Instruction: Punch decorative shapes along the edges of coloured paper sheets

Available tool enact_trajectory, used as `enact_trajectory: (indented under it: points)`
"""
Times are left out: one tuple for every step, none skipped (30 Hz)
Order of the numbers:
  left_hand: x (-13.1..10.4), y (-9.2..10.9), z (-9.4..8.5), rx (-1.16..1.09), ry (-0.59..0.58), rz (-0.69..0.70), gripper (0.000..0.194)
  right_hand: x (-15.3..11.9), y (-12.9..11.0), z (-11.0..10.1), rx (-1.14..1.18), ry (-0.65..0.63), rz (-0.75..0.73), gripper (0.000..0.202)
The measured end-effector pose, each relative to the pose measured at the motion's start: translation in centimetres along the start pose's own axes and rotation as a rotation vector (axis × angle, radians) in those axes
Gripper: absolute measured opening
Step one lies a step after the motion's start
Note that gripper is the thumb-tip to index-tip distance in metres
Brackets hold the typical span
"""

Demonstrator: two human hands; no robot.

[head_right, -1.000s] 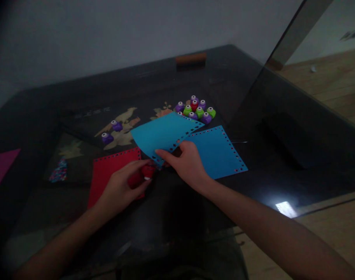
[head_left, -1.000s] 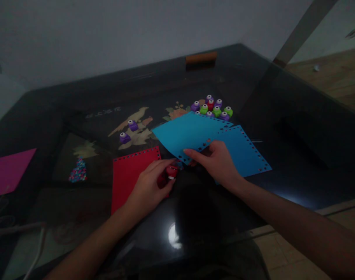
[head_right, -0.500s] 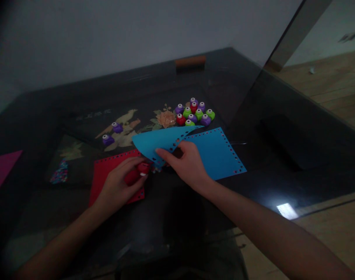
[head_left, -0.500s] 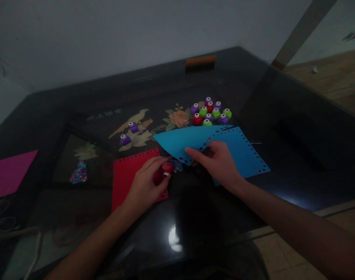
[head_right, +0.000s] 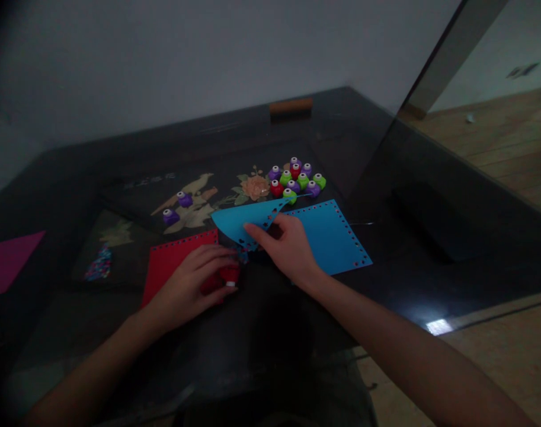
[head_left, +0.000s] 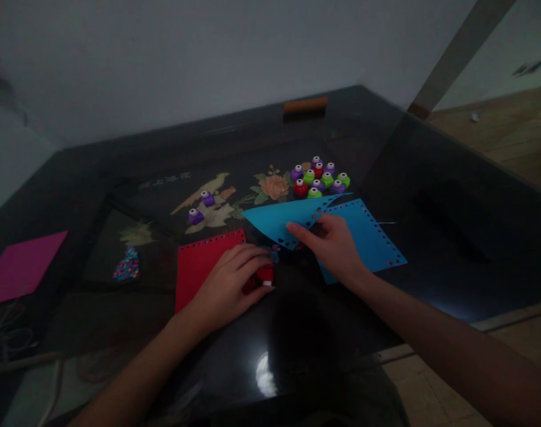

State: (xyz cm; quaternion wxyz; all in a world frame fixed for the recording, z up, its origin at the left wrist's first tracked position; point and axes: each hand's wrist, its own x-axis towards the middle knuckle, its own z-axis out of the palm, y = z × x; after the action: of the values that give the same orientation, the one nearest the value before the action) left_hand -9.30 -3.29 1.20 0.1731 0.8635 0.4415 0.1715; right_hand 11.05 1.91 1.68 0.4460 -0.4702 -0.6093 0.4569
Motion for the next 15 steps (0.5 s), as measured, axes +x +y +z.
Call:
enact_trajectory:
  points:
    - [-0.04,-0.02,0.0,0.018,-0.013,0.002,0.029,0.0,0.0,-0.01,-0.001,0.0,-0.002,0.026]
    - [-0.06,-0.05,0.05,0.029,-0.023,0.002,0.029,0.0,0.01,-0.02,0.0,-0.001,-0.003,0.026]
    - [-0.08,-0.08,0.12,0.033,-0.028,0.003,0.029,0.0,0.01,-0.03,0.002,-0.004,-0.002,0.026]
    - [-0.08,-0.11,0.21,0.032,-0.03,0.003,0.028,0.0,0.02,-0.03,0.006,-0.006,0.0,0.025]
    - [-0.07,-0.16,0.31,0.029,-0.028,0.001,0.029,-0.01,0.02,-0.04,0.011,-0.01,0.002,0.026]
    - [-0.06,-0.2,0.41,0.024,-0.024,0.0,0.029,-0.02,0.01,-0.03,0.014,-0.011,0.004,0.026]
    - [-0.04,-0.25,0.51,0.019,-0.019,-0.002,0.029,-0.03,0.0,-0.03,0.016,-0.013,0.005,0.026]
    - [-0.02,-0.3,0.59,0.014,-0.016,-0.005,0.03,-0.04,-0.02,-0.03,0.016,-0.014,0.005,0.026]
    - [0.0,-0.34,0.65,0.008,-0.016,-0.008,0.03,-0.05,-0.04,-0.03,0.014,-0.011,0.004,0.027]
    - [0.01,-0.37,0.69,0.003,-0.017,-0.011,0.031,-0.05,-0.05,-0.03,0.009,-0.007,0.004,0.027]
    - [0.02,-0.39,0.72,0.0,-0.021,-0.015,0.031,-0.06,-0.05,-0.03,0.003,-0.003,0.002,0.027]
    - [0.03,-0.4,0.73,-0.002,-0.026,-0.018,0.031,-0.05,-0.04,-0.03,-0.002,0.001,0.0,0.027]
    - [0.04,-0.39,0.72,-0.001,-0.032,-0.02,0.03,-0.05,-0.02,-0.02,-0.003,0.004,-0.002,0.027]
    - [0.06,-0.38,0.71,0.001,-0.036,-0.021,0.03,-0.05,0.02,-0.01,-0.002,0.005,-0.004,0.027]
    - [0.07,-0.35,0.7,0.003,-0.041,-0.021,0.029,-0.04,0.06,0.0,0.0,0.003,-0.005,0.027]
